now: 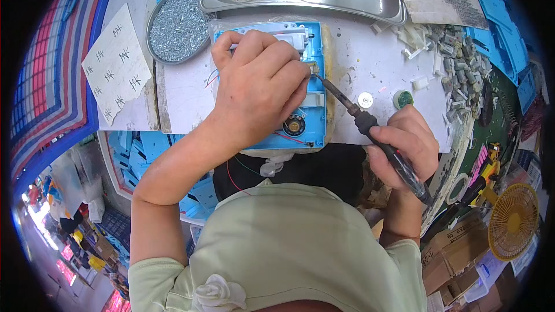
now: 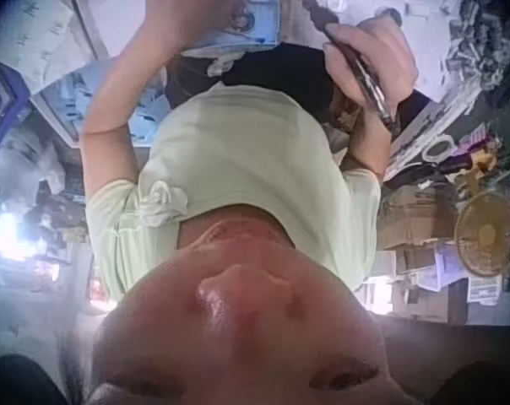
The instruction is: Soldering and assembling internal components of a blue plastic electronic device casing.
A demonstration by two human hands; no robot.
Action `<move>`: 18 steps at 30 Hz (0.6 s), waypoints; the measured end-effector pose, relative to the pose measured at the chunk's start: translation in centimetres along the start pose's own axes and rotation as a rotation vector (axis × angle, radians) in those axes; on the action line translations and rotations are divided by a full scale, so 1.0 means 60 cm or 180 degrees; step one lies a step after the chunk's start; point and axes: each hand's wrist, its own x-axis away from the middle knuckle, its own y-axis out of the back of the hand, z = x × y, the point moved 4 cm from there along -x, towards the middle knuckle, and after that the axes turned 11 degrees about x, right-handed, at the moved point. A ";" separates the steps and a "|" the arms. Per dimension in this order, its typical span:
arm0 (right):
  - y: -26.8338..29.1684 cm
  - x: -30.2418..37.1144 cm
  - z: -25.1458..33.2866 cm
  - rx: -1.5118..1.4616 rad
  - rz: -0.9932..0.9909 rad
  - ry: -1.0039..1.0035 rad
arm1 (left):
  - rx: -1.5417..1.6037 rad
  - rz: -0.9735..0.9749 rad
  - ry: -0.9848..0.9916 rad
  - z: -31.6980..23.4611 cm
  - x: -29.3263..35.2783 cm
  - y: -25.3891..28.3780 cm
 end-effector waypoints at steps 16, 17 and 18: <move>0.018 0.029 -0.017 -0.0667 -0.0281 -0.0981 | 0.0005 -0.0039 -0.0036 0.000 0.002 -0.001; 0.018 0.029 -0.016 -0.0633 -0.0266 -0.0978 | -0.0005 -0.0046 -0.0045 0.000 0.002 -0.001; 0.018 0.028 -0.015 -0.0598 -0.0252 -0.0978 | -0.0003 -0.0049 -0.0043 0.000 0.002 -0.002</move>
